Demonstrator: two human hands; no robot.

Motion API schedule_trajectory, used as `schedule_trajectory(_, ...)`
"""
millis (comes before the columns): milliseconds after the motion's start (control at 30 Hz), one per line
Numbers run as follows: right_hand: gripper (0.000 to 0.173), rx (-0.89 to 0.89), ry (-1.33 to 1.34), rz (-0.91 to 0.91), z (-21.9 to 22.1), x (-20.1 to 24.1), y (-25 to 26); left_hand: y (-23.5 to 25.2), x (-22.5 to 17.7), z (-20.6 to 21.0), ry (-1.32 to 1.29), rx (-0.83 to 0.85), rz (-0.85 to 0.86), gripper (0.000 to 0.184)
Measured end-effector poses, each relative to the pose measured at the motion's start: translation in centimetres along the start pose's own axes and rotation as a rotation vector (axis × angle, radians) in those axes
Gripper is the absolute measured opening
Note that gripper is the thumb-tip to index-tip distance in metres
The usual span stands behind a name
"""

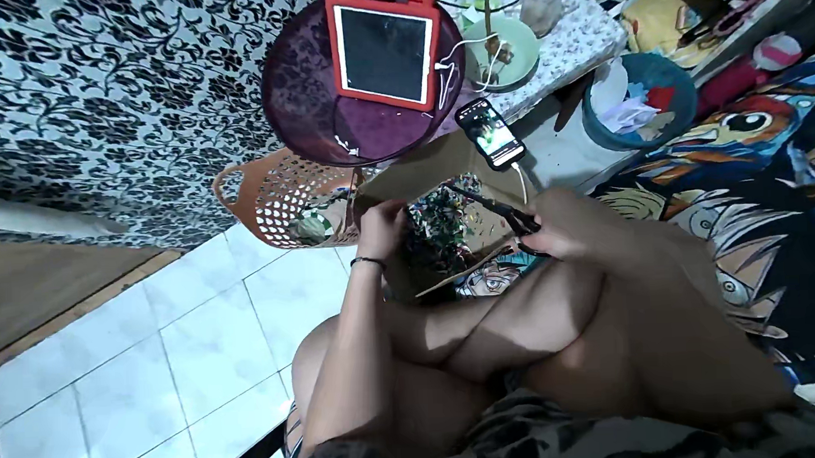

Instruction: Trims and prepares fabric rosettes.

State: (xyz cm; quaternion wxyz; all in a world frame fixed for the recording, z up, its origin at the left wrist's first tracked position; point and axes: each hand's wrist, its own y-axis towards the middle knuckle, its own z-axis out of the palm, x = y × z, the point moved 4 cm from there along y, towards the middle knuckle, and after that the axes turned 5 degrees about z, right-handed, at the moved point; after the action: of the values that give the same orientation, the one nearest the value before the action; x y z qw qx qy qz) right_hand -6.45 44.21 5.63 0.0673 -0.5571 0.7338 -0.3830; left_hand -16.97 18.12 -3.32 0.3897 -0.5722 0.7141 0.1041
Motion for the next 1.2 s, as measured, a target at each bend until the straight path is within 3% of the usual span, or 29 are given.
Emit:
schedule_trajectory(133,0.029,0.044,-0.018,0.133,-0.6,-0.6,0.3,5.9,0.2,5.7,0.332,0.353,-0.21,0.036)
schedule_trajectory(200,0.029,0.069,0.009,0.137,-0.9,-0.8,0.7,8.1,1.5,9.3,0.42,0.45,-0.264,0.046)
schedule_trajectory(367,0.033,0.134,0.018,0.144,-1.2,-1.5,2.2,9.6,7.8,16.4,0.453,0.309,-0.465,0.089)
schedule_trajectory(600,0.032,0.185,0.005,0.108,-1.4,-1.0,2.4,8.1,7.4,16.8,0.533,0.401,-0.479,0.052)
schedule_trajectory(767,0.032,0.183,0.002,0.078,-1.3,-0.9,2.7,8.1,6.9,17.2,0.518,0.345,-0.487,0.057)
schedule_trajectory(967,0.031,0.187,-0.006,0.086,-1.0,-0.4,2.7,8.2,6.7,17.4,0.559,0.38,-0.474,0.033)
schedule_trajectory(1200,0.028,0.195,-0.038,0.032,-0.5,0.1,3.1,8.3,6.9,13.6,0.372,0.218,-0.469,0.031)
